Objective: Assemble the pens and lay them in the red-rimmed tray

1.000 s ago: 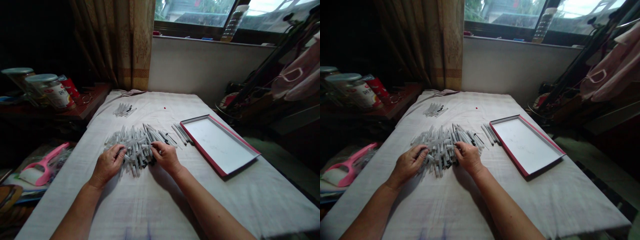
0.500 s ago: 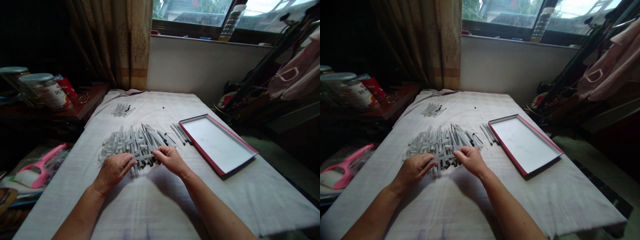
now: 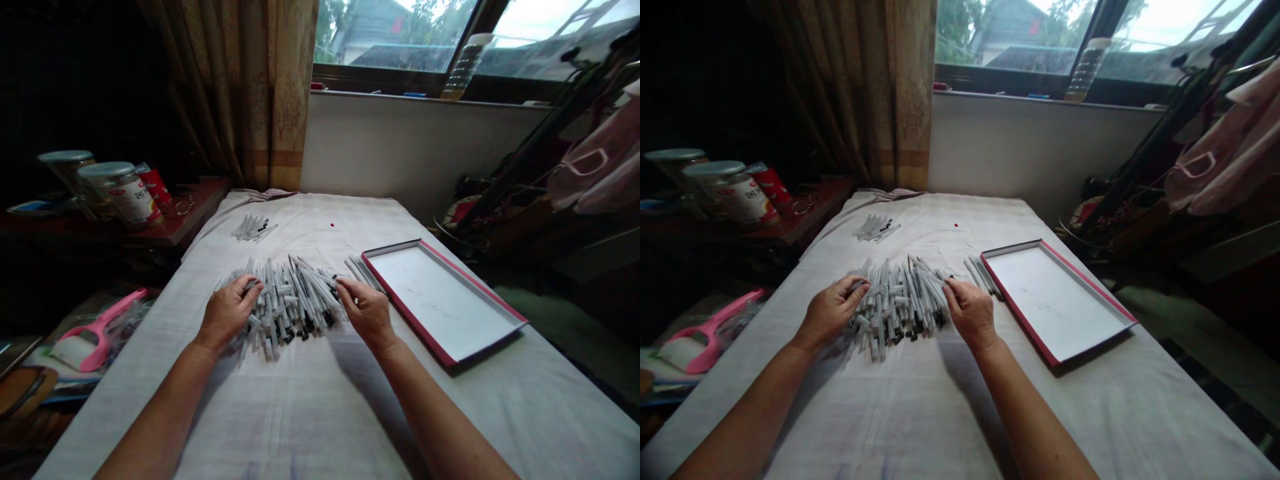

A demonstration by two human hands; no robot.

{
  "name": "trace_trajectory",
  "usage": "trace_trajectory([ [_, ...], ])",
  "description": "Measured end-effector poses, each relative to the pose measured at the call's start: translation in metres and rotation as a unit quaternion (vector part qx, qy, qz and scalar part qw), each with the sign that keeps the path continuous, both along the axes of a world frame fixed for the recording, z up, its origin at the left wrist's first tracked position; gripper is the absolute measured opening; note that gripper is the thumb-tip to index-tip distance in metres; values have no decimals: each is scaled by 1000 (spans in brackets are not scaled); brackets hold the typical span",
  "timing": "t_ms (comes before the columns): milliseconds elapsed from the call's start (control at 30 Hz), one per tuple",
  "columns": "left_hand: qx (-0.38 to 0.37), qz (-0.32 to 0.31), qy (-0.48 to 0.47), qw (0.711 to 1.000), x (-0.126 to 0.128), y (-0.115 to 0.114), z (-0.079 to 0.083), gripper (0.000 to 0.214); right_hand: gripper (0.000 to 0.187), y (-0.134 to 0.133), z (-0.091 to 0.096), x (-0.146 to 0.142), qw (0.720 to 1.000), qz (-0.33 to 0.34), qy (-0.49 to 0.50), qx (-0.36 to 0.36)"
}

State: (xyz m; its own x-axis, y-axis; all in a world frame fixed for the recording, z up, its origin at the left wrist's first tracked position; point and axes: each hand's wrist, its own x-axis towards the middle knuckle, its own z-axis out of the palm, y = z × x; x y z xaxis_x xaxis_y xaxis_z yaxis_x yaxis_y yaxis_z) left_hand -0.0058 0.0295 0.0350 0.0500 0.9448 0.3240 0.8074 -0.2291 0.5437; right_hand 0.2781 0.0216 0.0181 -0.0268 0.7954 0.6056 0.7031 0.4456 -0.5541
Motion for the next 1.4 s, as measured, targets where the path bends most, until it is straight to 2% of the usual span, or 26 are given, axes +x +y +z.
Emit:
trace_trajectory([
  [133, 41, 5, 232, 972, 24, 12, 1, 33, 25, -1, -16, -27, 985, -49, -163, -2],
  [267, 54, 14, 335, 941, 36, 18, -4, 34, 26, -7, -11, -31, 972, -40, -228, -33],
  [367, 79, 14, 334, 939, 37, 17, -8, 36, 29, -5, 0, -14, 970, -61, -224, -78],
  [433, 96, 15, 317, 943, 33, 14, -12, 37, 30, 0, 6, 6, 957, -105, -232, -136],
  [533, 114, 10, 286, 951, 22, 7, -19, 37, 27, 7, 8, 34, 913, -180, -273, -246],
  [600, 133, 9, 267, 955, 16, 2, -24, 37, 27, 11, 5, 46, 881, -201, -300, -304],
  [667, 158, 6, 242, 957, 11, -5, -29, 36, 29, 13, 1, 50, 867, -204, -315, -328],
  [767, 197, -1, 207, 958, 13, -19, -34, 35, 30, 16, -3, 50, 870, -206, -310, -322],
  [833, 219, -15, 196, 956, 20, -30, -34, 32, 30, 15, -4, 49, 880, -218, -278, -317],
  [933, 243, -56, 179, 952, 40, -45, -29, 30, 27, 4, -1, 45, 923, -195, -163, -288],
  [1033, 280, -76, 174, 941, 60, -54, -21, 32, 22, -16, 2, 34, 967, -52, -39, -245],
  [1100, 302, -76, 186, 932, 68, -56, -16, 33, 19, -30, 1, 23, 973, 54, 22, -222],
  [1200, 292, -98, 204, 929, 69, -54, -15, 27, 19, -39, -3, 8, 956, 139, 137, -218],
  [1300, 253, -134, 212, 934, 62, -53, -20, 20, 22, -38, -7, 1, 915, 162, 275, -247],
  [1400, 223, -145, 219, 939, 60, -56, -27, 25, 26, -34, -9, -1, 874, 165, 370, -268],
])
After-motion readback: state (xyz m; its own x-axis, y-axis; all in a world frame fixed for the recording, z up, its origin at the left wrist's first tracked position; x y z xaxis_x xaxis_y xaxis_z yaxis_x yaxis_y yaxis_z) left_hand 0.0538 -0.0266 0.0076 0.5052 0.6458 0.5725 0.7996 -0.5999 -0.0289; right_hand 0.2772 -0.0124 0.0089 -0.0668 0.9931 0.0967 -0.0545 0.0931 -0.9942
